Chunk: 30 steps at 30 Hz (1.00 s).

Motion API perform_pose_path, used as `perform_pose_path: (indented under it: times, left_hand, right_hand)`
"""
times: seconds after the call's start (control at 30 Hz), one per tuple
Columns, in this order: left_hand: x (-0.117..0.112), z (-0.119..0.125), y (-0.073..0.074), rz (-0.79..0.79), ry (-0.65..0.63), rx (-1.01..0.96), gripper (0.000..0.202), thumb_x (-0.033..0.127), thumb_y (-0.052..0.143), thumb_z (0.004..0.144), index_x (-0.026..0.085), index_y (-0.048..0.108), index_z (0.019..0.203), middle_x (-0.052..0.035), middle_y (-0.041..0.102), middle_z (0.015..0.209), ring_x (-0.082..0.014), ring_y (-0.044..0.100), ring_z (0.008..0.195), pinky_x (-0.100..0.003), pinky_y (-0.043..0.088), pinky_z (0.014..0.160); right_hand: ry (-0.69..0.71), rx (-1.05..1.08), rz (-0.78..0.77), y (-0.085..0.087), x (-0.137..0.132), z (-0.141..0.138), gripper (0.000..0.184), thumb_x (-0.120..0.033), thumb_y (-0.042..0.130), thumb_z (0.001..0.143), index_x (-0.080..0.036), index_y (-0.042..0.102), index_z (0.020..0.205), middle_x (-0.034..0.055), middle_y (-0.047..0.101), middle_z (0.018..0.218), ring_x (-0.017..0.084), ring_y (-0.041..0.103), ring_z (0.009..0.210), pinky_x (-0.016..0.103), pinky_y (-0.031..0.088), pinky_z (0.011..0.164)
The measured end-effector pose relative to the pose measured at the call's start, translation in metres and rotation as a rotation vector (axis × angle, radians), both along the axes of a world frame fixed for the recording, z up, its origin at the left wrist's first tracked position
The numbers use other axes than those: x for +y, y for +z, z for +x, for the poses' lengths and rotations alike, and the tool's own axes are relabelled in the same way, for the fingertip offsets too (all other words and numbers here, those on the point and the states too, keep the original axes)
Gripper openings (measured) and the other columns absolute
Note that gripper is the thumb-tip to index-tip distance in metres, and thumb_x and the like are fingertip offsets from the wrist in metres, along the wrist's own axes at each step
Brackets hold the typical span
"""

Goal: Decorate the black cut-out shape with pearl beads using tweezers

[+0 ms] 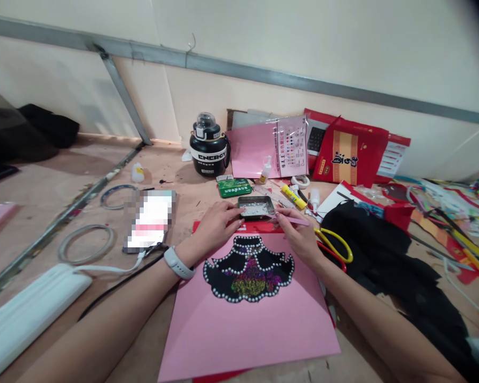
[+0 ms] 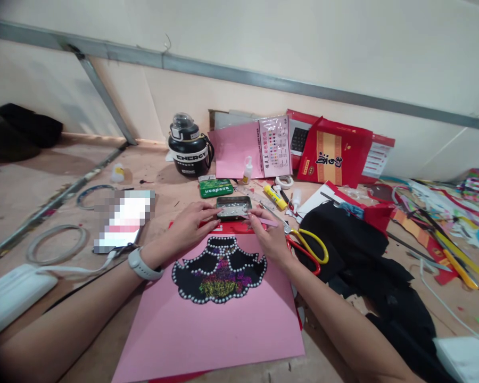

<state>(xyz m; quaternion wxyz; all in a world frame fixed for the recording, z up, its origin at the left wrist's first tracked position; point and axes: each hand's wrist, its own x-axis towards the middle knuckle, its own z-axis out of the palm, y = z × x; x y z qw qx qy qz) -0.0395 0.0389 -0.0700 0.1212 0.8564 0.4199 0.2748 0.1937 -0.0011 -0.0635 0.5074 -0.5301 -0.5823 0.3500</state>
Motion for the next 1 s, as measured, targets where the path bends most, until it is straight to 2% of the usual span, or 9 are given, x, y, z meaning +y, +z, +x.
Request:
perform_pose_path:
  times: [0.1, 0.2, 0.3, 0.43, 0.6, 0.83, 1.0]
  left_hand:
    - [-0.001, 0.003, 0.016, 0.015, 0.016, 0.061, 0.031, 0.041, 0.058, 0.089, 0.022, 0.069, 0.111, -0.0089, 0.062, 0.102, -0.0238, 0.055, 0.096, -0.041, 0.046, 0.086]
    - [0.005, 0.01, 0.035, 0.086, 0.048, 0.105, 0.039, 0.049, 0.061, 0.085, 0.021, 0.069, 0.111, -0.009, 0.061, 0.096, -0.0244, 0.054, 0.09, -0.04, 0.045, 0.08]
    - [0.016, 0.022, 0.046, 0.146, 0.01, 0.136, 0.034, 0.048, 0.057, 0.088, 0.024, 0.07, 0.109, -0.0079, 0.061, 0.093, -0.023, 0.053, 0.087, -0.038, 0.043, 0.078]
    - [0.03, 0.033, 0.043, 0.144, -0.048, 0.134, 0.027, 0.042, 0.055, 0.092, 0.025, 0.071, 0.103, -0.0065, 0.061, 0.089, -0.0216, 0.054, 0.085, -0.036, 0.042, 0.076]
    - [0.034, 0.033, 0.033, 0.115, -0.105, 0.077, 0.023, 0.036, 0.056, 0.091, 0.022, 0.07, 0.105, -0.0071, 0.063, 0.093, -0.022, 0.055, 0.089, -0.038, 0.044, 0.079]
    - [0.037, 0.036, 0.042, 0.042, -0.142, 0.004, 0.023, 0.033, 0.061, 0.086, 0.02, 0.069, 0.103, -0.0073, 0.064, 0.092, -0.0226, 0.056, 0.091, -0.039, 0.047, 0.082]
    - [0.042, 0.04, 0.039, 0.021, -0.112, 0.01, 0.016, 0.03, 0.057, 0.089, 0.022, 0.071, 0.093, -0.0059, 0.064, 0.087, -0.0222, 0.057, 0.09, -0.039, 0.047, 0.081]
  right_hand:
    - [-0.003, 0.034, 0.056, 0.01, 0.008, -0.004, 0.024, -0.037, 0.06, 0.088, -0.017, 0.066, 0.099, 0.0066, 0.073, 0.084, 0.018, 0.069, 0.074, 0.033, 0.058, 0.07]
    - [0.029, 0.007, 0.096, 0.014, 0.018, -0.01, 0.021, -0.036, 0.059, 0.088, -0.018, 0.066, 0.099, 0.0057, 0.072, 0.084, 0.018, 0.07, 0.075, 0.033, 0.057, 0.069]
    - [0.039, -0.051, 0.147, 0.014, 0.025, -0.016, 0.02, -0.034, 0.057, 0.09, -0.02, 0.065, 0.1, 0.0043, 0.071, 0.084, 0.018, 0.068, 0.073, 0.033, 0.056, 0.069]
    - [0.012, -0.061, 0.196, 0.008, 0.029, -0.017, 0.02, -0.033, 0.054, 0.091, -0.021, 0.064, 0.104, 0.0053, 0.069, 0.09, 0.019, 0.067, 0.08, 0.034, 0.055, 0.07]
    - [0.022, -0.037, 0.178, -0.001, 0.032, -0.014, 0.023, -0.033, 0.053, 0.093, -0.021, 0.061, 0.11, 0.0059, 0.069, 0.094, 0.02, 0.068, 0.084, 0.035, 0.055, 0.072]
    - [-0.001, -0.113, 0.239, 0.006, 0.031, -0.013, 0.021, -0.03, 0.049, 0.094, -0.022, 0.062, 0.109, 0.005, 0.066, 0.095, 0.019, 0.064, 0.088, 0.037, 0.052, 0.08]
    - [0.018, -0.099, 0.212, 0.005, 0.029, -0.015, 0.022, -0.032, 0.048, 0.095, -0.021, 0.062, 0.107, 0.0043, 0.065, 0.09, 0.018, 0.063, 0.082, 0.035, 0.052, 0.076]
